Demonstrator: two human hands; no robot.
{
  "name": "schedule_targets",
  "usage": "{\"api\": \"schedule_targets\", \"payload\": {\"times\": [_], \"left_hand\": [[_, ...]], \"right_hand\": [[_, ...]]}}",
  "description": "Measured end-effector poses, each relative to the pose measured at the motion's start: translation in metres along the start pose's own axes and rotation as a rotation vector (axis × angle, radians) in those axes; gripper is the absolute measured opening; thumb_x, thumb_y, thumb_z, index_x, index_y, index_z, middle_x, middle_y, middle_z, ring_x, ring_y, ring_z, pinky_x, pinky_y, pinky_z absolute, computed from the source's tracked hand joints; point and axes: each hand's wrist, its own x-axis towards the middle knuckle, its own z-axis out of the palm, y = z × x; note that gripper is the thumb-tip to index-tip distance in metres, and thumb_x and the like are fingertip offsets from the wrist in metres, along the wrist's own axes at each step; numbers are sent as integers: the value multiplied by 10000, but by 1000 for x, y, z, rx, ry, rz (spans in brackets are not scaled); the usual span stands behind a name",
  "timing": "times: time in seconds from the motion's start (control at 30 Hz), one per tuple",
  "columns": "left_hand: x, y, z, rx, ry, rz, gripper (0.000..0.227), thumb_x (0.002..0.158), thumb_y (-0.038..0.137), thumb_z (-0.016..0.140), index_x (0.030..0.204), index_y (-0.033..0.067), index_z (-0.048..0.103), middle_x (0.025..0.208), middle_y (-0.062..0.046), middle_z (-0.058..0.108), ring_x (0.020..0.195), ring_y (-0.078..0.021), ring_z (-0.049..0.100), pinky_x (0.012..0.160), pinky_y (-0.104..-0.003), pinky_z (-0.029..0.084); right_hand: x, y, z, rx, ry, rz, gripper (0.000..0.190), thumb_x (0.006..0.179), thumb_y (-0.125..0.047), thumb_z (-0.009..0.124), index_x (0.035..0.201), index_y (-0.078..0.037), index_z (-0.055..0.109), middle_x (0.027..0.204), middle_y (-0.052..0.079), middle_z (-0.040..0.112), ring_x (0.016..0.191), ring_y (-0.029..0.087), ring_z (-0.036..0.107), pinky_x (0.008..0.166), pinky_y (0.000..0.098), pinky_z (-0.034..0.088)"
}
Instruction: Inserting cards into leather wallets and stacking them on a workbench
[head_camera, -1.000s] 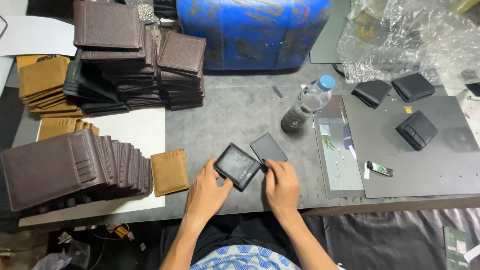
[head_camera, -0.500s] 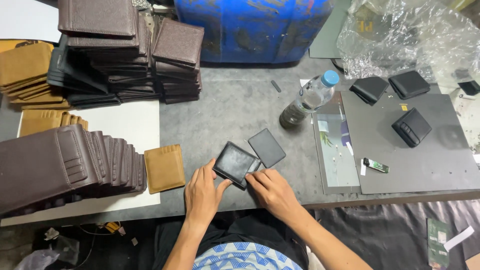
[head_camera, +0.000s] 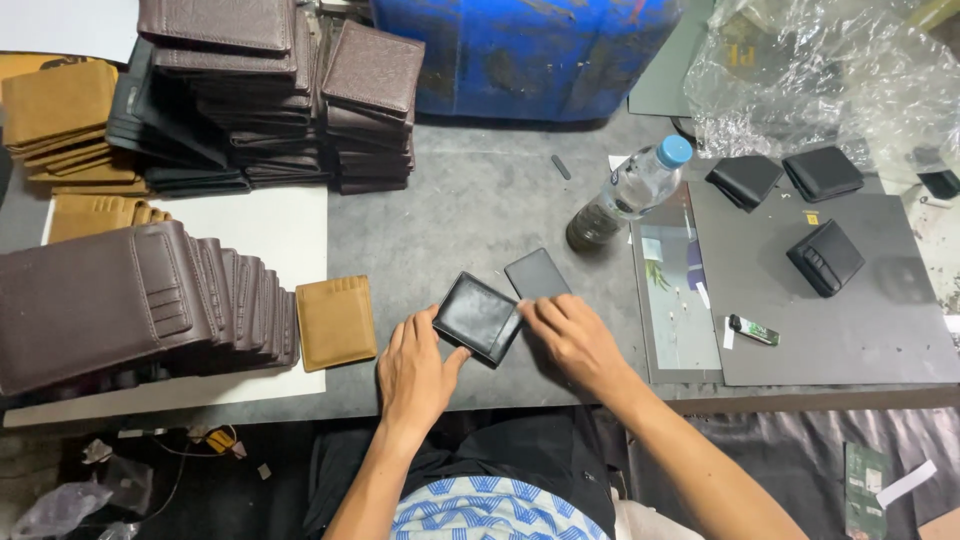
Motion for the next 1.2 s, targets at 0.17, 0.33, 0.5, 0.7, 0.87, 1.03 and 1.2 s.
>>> {"api": "schedule_targets", "payload": {"times": [0.17, 0.33, 0.5, 0.7, 0.87, 1.03, 1.2], "left_hand": [[0, 4, -6, -20, 5, -12, 733, 755, 317, 875, 1357, 81, 530, 963, -32, 613, 998, -271, 640, 831, -432, 544], [1, 3, -5, -38, 10, -14, 728, 725, 321, 890, 1327, 96, 547, 947, -34, 627, 981, -274, 648, 810, -445, 546], [0, 4, -8, -35, 55, 13, 663, 737, 320, 883, 1274, 101, 563, 932, -30, 619, 967, -268, 648, 795, -436, 556], [-1, -2, 1, -26, 175, 83, 636, 759, 344, 887, 1256, 111, 565, 944, -1, 630, 975, -229, 662, 767, -385, 530], [-2, 0, 0, -39, 158, 50, 648, 760, 376, 884, 1266, 115, 574, 951, 4, 643, 976, -227, 662, 773, -390, 528], [-4, -3, 6, -26, 218, 75, 640, 758, 396, 894, 1248, 112, 595, 917, 17, 613, 931, -211, 661, 732, -370, 532], [-4, -3, 4, -43, 200, 52, 602, 736, 300, 855, 1244, 116, 590, 957, 1, 652, 982, -232, 661, 774, -397, 530]], "right_hand": [[-24, 12, 12, -75, -33, 86, 231, 951, -23, 552, 1142, -3, 680, 906, 117, 582, 815, 292, 574, 705, 370, 473], [-11, -13, 3, -25, -34, 184, 291, 931, 19, 549, 1193, 7, 677, 948, 142, 605, 848, 309, 579, 726, 365, 476], [0, -57, -1, 178, -13, 196, 276, 849, 38, 607, 1109, 38, 698, 889, 148, 620, 765, 320, 592, 675, 386, 498], [6, -69, -32, 476, -48, 139, 278, 966, 146, 480, 1219, 113, 590, 1005, 180, 602, 753, 306, 501, 691, 390, 475], [0, -73, -36, 520, -13, 66, 221, 1033, 19, 509, 1214, 100, 608, 1015, 174, 620, 793, 319, 549, 714, 399, 495], [-8, -79, -14, 452, 129, 390, 296, 963, 54, 567, 1254, 52, 624, 1076, 183, 639, 893, 325, 597, 800, 402, 497], [10, -92, -28, 391, 103, 222, 205, 992, 82, 548, 1183, 121, 613, 991, 181, 628, 761, 301, 535, 700, 390, 495]]}}
